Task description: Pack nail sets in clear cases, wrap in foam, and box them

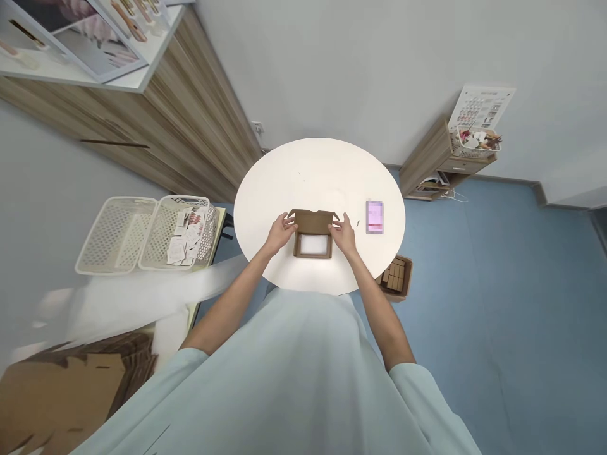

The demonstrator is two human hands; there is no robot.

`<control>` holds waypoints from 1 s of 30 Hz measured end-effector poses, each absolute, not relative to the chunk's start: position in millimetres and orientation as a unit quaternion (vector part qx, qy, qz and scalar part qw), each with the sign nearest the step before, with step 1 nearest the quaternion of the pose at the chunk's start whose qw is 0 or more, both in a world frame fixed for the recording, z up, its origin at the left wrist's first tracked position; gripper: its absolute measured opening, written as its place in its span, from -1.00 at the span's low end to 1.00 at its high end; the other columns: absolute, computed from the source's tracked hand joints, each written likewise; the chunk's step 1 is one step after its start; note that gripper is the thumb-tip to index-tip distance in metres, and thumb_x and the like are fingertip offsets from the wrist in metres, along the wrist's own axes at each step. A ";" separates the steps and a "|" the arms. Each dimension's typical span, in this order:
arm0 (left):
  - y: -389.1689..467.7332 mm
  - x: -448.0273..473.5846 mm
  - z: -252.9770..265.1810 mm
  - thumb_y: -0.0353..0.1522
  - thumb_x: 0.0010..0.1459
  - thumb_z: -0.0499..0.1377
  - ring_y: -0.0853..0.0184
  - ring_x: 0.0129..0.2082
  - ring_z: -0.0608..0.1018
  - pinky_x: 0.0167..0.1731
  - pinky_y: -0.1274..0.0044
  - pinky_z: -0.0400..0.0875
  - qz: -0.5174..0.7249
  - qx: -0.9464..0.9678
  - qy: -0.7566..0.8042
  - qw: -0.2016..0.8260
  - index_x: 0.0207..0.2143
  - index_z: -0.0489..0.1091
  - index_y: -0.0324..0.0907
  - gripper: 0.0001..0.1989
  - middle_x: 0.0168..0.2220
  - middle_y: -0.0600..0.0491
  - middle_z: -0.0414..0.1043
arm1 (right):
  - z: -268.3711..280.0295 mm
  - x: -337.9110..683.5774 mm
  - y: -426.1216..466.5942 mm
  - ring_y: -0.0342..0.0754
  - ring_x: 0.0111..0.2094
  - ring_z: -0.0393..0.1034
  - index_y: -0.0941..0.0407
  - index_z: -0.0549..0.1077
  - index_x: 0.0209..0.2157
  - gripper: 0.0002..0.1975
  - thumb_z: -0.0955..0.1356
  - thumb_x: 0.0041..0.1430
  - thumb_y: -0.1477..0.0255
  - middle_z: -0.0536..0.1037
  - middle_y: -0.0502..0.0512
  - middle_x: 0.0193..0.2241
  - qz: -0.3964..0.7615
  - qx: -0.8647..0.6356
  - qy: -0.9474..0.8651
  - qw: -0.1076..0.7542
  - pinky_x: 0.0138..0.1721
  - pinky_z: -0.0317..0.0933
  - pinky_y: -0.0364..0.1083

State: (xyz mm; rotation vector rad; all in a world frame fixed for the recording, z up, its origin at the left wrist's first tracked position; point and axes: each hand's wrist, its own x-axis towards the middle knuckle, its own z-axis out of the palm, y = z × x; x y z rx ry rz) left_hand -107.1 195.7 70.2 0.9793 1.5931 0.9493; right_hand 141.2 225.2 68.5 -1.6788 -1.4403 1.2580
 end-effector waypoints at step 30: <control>70.2 -94.2 47.7 -0.40 0.37 0.08 0.15 0.38 0.40 0.38 0.26 0.28 0.289 0.589 0.673 0.343 0.42 0.24 -0.04 -0.42 0.38 -0.02 0.34 | 52.5 151.8 94.0 0.16 0.36 0.29 0.11 0.12 0.48 -0.39 0.19 0.46 0.37 0.39 0.29 0.35 0.293 -0.593 -0.726 0.188 0.33 0.26 0.20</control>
